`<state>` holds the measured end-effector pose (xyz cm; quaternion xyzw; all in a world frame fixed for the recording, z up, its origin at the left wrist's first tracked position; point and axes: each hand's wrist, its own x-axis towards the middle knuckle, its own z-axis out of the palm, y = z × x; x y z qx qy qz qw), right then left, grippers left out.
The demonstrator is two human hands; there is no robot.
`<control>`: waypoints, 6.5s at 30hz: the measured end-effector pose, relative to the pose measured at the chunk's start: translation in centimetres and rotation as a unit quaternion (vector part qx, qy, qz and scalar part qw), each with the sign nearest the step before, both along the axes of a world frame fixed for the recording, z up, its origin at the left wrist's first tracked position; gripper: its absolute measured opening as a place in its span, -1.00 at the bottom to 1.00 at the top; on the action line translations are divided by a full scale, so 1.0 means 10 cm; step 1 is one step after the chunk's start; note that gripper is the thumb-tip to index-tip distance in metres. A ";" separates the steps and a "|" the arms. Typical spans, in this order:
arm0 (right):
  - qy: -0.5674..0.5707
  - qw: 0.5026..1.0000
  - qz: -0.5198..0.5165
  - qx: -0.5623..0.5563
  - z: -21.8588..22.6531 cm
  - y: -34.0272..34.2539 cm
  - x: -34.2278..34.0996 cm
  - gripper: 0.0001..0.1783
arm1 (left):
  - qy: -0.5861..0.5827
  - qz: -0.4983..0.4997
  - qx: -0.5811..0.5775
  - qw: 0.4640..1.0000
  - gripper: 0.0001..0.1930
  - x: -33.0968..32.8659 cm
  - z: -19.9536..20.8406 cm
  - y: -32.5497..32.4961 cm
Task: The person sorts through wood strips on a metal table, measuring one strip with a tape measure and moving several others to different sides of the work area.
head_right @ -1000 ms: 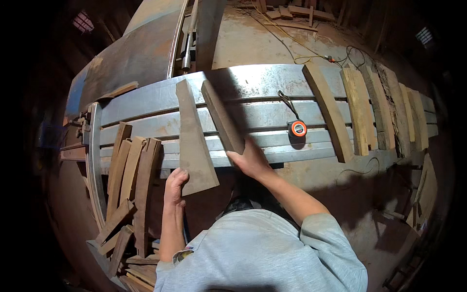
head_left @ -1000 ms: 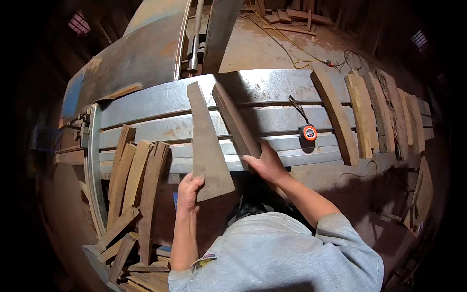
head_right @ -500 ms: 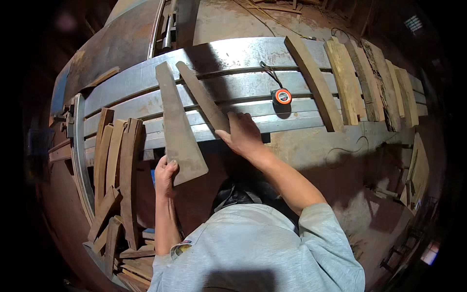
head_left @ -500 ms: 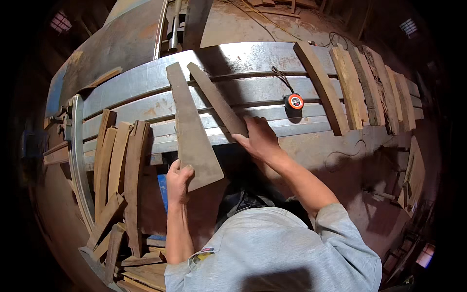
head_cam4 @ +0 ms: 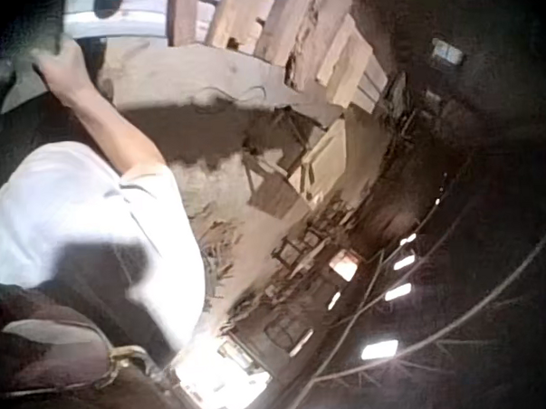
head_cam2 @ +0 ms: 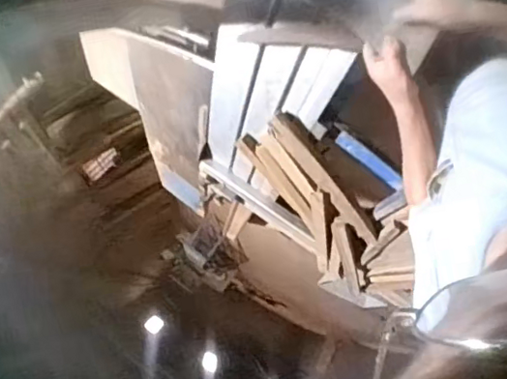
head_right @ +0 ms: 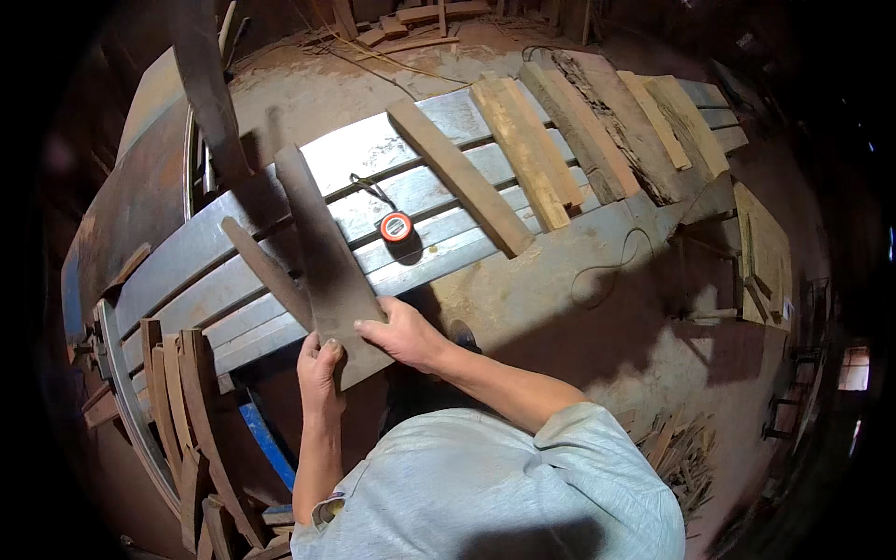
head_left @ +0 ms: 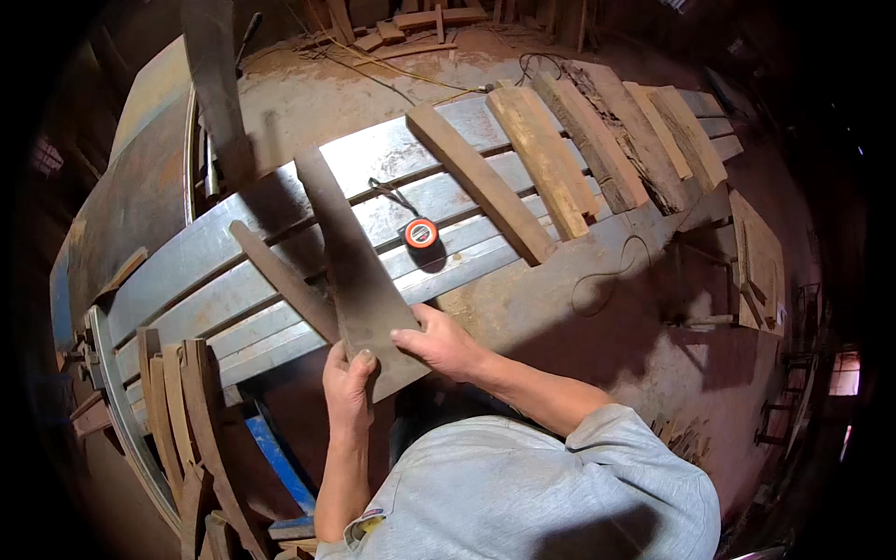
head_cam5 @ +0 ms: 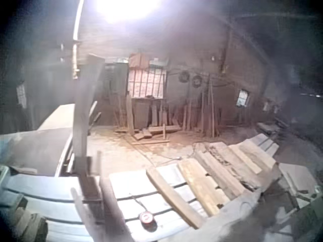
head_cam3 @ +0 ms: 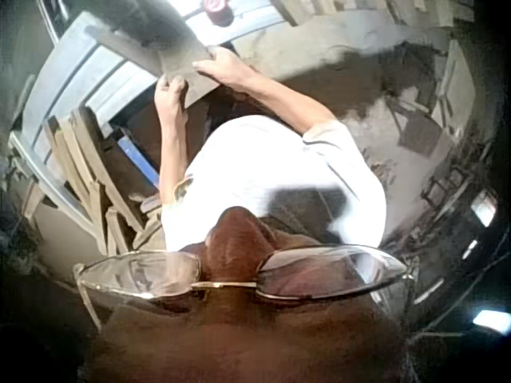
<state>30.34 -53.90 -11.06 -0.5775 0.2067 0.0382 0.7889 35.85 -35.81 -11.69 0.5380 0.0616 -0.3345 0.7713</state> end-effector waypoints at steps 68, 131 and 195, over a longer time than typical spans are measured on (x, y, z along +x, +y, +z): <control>-0.167 0.887 0.413 -0.123 -0.39 0.33 -0.21 -0.63 | 0.156 0.234 -0.075 0.957 -0.41 -1.06 -0.58 0.22; 0.089 0.968 0.235 -0.029 -0.81 0.02 0.50 -0.45 | 0.282 0.187 0.111 0.934 -0.84 -1.07 -0.24 0.51; -0.080 0.794 0.133 -0.588 -0.73 -1.52 0.96 -0.28 | 0.079 0.203 -0.263 0.940 -0.28 -0.64 -0.53 0.67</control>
